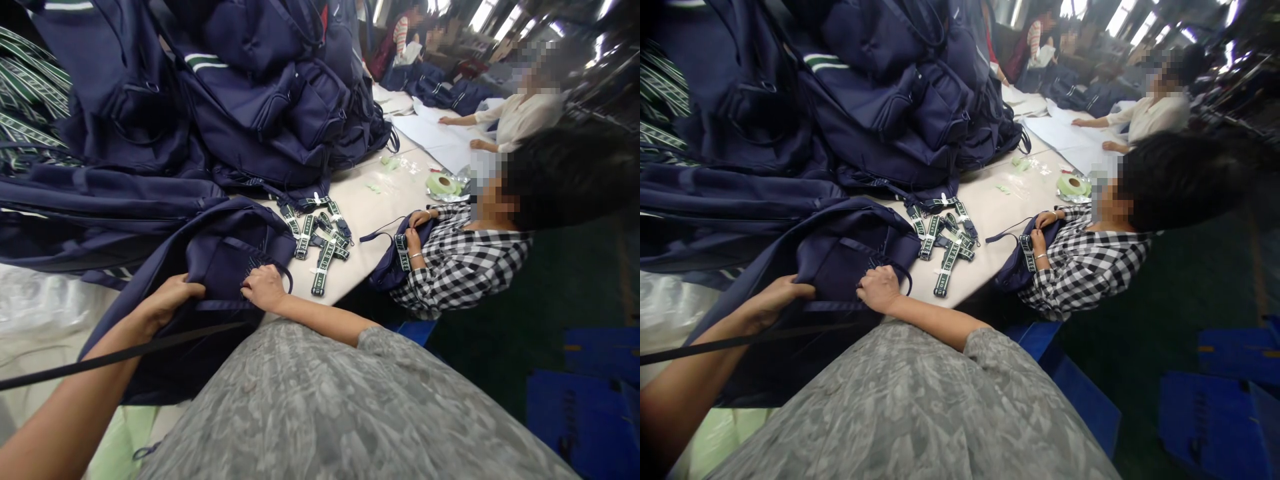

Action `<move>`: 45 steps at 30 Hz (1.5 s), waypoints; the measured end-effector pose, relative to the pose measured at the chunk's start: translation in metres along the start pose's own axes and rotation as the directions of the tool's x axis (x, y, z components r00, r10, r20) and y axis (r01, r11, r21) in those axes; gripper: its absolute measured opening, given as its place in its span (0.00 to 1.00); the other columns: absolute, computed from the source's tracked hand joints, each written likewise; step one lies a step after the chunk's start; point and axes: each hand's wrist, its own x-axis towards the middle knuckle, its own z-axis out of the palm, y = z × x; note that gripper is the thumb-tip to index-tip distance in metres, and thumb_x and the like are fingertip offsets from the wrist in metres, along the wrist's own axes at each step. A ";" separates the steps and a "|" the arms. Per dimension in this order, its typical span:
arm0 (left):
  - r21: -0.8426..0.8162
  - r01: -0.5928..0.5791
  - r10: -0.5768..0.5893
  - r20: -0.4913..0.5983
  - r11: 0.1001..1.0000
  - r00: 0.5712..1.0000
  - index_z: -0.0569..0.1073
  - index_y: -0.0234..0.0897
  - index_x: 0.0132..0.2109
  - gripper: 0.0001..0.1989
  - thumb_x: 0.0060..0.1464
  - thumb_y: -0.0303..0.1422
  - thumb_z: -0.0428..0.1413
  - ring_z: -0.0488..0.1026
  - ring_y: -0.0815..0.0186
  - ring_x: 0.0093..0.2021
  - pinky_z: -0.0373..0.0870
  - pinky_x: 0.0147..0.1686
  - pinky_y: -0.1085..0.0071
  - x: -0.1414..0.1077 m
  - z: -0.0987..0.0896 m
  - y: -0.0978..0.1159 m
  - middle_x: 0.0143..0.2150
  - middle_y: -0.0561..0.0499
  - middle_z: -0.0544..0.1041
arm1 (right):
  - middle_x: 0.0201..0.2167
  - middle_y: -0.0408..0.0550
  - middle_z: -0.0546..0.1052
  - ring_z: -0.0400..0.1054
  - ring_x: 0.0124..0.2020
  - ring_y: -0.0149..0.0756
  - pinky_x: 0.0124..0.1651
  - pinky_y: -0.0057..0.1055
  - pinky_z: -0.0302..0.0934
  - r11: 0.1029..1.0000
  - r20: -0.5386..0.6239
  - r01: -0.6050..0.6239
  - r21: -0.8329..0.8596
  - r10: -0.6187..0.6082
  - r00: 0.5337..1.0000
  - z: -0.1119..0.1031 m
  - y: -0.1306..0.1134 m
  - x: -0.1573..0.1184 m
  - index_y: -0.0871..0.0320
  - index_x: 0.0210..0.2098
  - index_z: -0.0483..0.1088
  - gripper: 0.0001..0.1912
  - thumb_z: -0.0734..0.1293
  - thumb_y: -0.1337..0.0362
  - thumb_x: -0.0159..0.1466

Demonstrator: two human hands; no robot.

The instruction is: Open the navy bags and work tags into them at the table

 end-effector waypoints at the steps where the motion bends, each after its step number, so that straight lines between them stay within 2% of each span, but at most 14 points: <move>1: -0.002 0.000 0.000 -0.003 1.000 1.000 0.67 0.35 0.32 0.16 0.30 0.31 0.58 0.70 0.61 0.20 0.68 0.21 0.69 0.000 0.000 0.000 0.19 0.53 0.72 | 0.39 0.48 0.78 0.66 0.44 0.40 0.51 0.39 0.51 1.000 -0.004 -0.009 -0.002 0.009 1.000 0.000 -0.001 0.000 0.58 0.40 0.79 0.13 0.65 0.57 0.66; 8: -0.002 -0.027 0.027 -0.007 1.000 1.000 0.67 0.35 0.33 0.17 0.29 0.30 0.58 0.69 0.63 0.21 0.68 0.21 0.70 -0.005 0.003 0.002 0.20 0.54 0.72 | 0.38 0.51 0.78 0.67 0.43 0.42 0.50 0.41 0.52 0.995 -0.010 -0.074 -0.071 0.074 0.997 0.004 -0.009 0.003 0.61 0.39 0.78 0.18 0.63 0.54 0.64; 17: 0.013 -0.054 0.054 -0.017 0.998 0.998 0.67 0.34 0.34 0.17 0.30 0.30 0.58 0.70 0.64 0.23 0.68 0.23 0.71 -0.012 0.007 0.005 0.22 0.55 0.72 | 0.36 0.52 0.78 0.67 0.41 0.42 0.48 0.40 0.53 0.993 -0.036 -0.071 -0.099 0.068 0.997 0.005 -0.009 0.005 0.62 0.36 0.77 0.12 0.64 0.61 0.62; 24: 0.025 -0.050 0.051 -0.036 0.998 0.998 0.67 0.34 0.33 0.18 0.28 0.30 0.57 0.69 0.64 0.22 0.65 0.22 0.71 -0.015 0.010 0.007 0.20 0.55 0.71 | 0.36 0.50 0.77 0.66 0.42 0.41 0.48 0.39 0.54 0.999 -0.071 -0.049 -0.023 0.048 0.996 0.015 -0.003 0.006 0.60 0.33 0.75 0.09 0.63 0.64 0.61; 26: 0.019 -0.052 0.053 -0.023 0.998 0.998 0.67 0.34 0.34 0.18 0.29 0.30 0.57 0.68 0.63 0.22 0.66 0.22 0.70 -0.015 0.011 0.007 0.21 0.55 0.71 | 0.36 0.50 0.77 0.65 0.42 0.40 0.46 0.36 0.56 0.996 -0.116 -0.093 0.010 0.094 0.989 0.013 0.003 0.010 0.60 0.31 0.74 0.07 0.64 0.66 0.61; 28: 0.009 -0.060 0.061 -0.005 0.998 0.998 0.67 0.35 0.35 0.18 0.29 0.30 0.57 0.69 0.63 0.23 0.66 0.24 0.70 -0.016 0.011 0.006 0.21 0.55 0.71 | 0.34 0.50 0.76 0.66 0.41 0.39 0.44 0.33 0.57 0.979 -0.180 -0.191 0.076 0.202 0.963 0.005 0.013 0.014 0.60 0.29 0.73 0.06 0.64 0.68 0.59; 32: 0.031 -0.077 0.078 -0.010 0.997 0.997 0.67 0.35 0.35 0.18 0.30 0.31 0.56 0.69 0.62 0.24 0.66 0.24 0.69 -0.018 0.007 0.004 0.22 0.55 0.70 | 0.29 0.45 0.75 0.67 0.34 0.32 0.41 0.26 0.59 0.857 -0.241 -0.380 0.347 0.474 0.847 -0.023 0.041 0.014 0.60 0.25 0.71 0.06 0.64 0.70 0.58; 33: 0.050 -0.088 0.089 -0.018 0.995 0.996 0.67 0.35 0.35 0.18 0.30 0.31 0.56 0.69 0.63 0.24 0.66 0.24 0.69 -0.019 0.006 0.004 0.23 0.55 0.71 | 0.29 0.44 0.75 0.68 0.33 0.30 0.40 0.25 0.60 0.826 -0.232 -0.387 0.410 0.505 0.832 -0.029 0.049 0.007 0.60 0.26 0.71 0.07 0.64 0.69 0.59; 35: 0.105 -0.124 0.129 -0.039 0.987 0.991 0.68 0.34 0.35 0.17 0.30 0.31 0.56 0.68 0.63 0.26 0.65 0.25 0.70 -0.021 0.005 0.006 0.24 0.55 0.71 | 0.30 0.43 0.75 0.68 0.33 0.28 0.39 0.23 0.60 0.796 -0.191 -0.395 0.459 0.523 0.831 -0.039 0.065 -0.017 0.60 0.28 0.73 0.08 0.63 0.68 0.61; 37: 0.174 -0.161 0.173 -0.054 0.971 0.983 0.69 0.34 0.34 0.16 0.31 0.32 0.57 0.68 0.63 0.27 0.64 0.26 0.71 -0.025 0.007 0.010 0.25 0.54 0.72 | 0.33 0.44 0.77 0.70 0.35 0.29 0.41 0.24 0.61 0.799 -0.093 -0.483 0.359 0.546 0.833 -0.041 0.081 -0.054 0.59 0.31 0.75 0.10 0.62 0.66 0.63; 39: 0.293 -0.220 0.247 -0.056 0.930 0.968 0.69 0.35 0.33 0.15 0.33 0.33 0.58 0.69 0.61 0.28 0.64 0.27 0.70 -0.031 0.013 0.013 0.25 0.53 0.73 | 0.36 0.48 0.78 0.71 0.39 0.33 0.42 0.26 0.60 0.777 0.056 -0.610 0.154 0.610 0.791 -0.039 0.093 -0.099 0.58 0.32 0.76 0.09 0.64 0.68 0.62; 42: 0.543 -0.359 0.416 0.019 0.759 0.909 0.71 0.39 0.37 0.13 0.41 0.36 0.55 0.75 0.56 0.32 0.66 0.32 0.67 -0.048 0.027 0.016 0.29 0.52 0.76 | 0.35 0.52 0.79 0.72 0.39 0.39 0.39 0.29 0.60 0.735 0.197 -0.678 0.011 0.663 0.722 -0.036 0.104 -0.160 0.58 0.27 0.78 0.08 0.67 0.75 0.54; 43: 0.611 -0.393 0.450 0.067 0.687 0.891 0.71 0.40 0.39 0.13 0.45 0.37 0.53 0.76 0.54 0.34 0.67 0.34 0.66 -0.055 0.033 0.017 0.30 0.52 0.77 | 0.35 0.52 0.79 0.73 0.39 0.39 0.38 0.29 0.60 0.731 0.223 -0.682 -0.003 0.665 0.712 -0.038 0.106 -0.174 0.57 0.26 0.79 0.10 0.67 0.76 0.53; 45: 0.697 -0.419 0.440 0.164 0.581 0.883 0.71 0.43 0.45 0.14 0.51 0.37 0.50 0.77 0.51 0.36 0.67 0.36 0.64 -0.071 0.049 0.017 0.32 0.50 0.78 | 0.36 0.50 0.80 0.73 0.39 0.38 0.40 0.29 0.61 0.722 0.228 -0.691 -0.020 0.677 0.700 -0.047 0.105 -0.184 0.54 0.30 0.80 0.13 0.66 0.75 0.56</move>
